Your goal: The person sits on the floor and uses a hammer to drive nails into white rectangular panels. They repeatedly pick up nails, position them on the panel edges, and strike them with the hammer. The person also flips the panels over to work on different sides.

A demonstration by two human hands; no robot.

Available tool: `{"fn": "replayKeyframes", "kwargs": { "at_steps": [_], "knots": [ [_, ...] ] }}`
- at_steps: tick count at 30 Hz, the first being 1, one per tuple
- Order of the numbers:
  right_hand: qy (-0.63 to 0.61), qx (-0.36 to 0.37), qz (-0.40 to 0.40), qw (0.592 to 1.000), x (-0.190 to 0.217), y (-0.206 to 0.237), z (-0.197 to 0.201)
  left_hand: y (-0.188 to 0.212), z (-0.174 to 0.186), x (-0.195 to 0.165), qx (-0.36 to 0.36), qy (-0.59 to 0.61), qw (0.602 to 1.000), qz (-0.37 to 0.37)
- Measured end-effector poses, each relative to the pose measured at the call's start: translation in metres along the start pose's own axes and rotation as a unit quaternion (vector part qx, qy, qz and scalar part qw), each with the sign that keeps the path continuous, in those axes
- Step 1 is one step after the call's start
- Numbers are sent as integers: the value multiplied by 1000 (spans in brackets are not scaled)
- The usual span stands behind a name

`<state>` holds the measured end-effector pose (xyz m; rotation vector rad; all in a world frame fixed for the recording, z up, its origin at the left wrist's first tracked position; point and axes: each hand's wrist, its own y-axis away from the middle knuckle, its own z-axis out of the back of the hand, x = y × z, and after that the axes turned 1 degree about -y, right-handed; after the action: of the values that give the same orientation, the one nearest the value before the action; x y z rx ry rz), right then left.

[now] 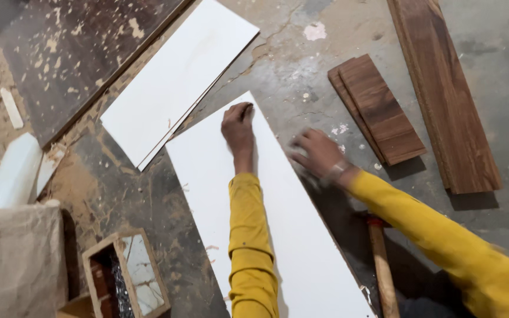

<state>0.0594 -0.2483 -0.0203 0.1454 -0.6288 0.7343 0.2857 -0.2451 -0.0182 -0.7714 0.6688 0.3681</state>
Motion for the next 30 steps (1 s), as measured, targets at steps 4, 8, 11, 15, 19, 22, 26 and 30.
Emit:
{"fn": "replayKeyframes", "kwargs": {
  "at_steps": [4, 8, 11, 15, 19, 22, 26, 30],
  "knots": [
    [195, 145, -98, 965, 14, 142, 38, 3, 7, 4, -13, -34, 999, -17],
    [186, 358, -322, 856, 35, 259, 21, 2, 10, 6, -25, -42, 999, -20],
    [105, 165, -413, 889, 46, 316, -22, 3, 11, 6, -36, -47, 998, -30],
    [-114, -58, -391, 911, 27, 330, -42, 4, 11, 7, -27, -46, 998, -26],
    [-461, -69, -429, 774, 15, 295, 9, 4, 10, 9, -35, -49, 998, -34],
    [-544, -47, -311, 778, 29, 252, 61, 4, 10, 10, -26, -55, 998, -17],
    [-558, 27, -305, 771, 59, 158, 96, 5, 10, 9, -34, -65, 997, -38],
    [-243, 86, -237, 937, 77, 46, 98, 5, 12, 6, -27, -52, 998, -27]
  ]
}}
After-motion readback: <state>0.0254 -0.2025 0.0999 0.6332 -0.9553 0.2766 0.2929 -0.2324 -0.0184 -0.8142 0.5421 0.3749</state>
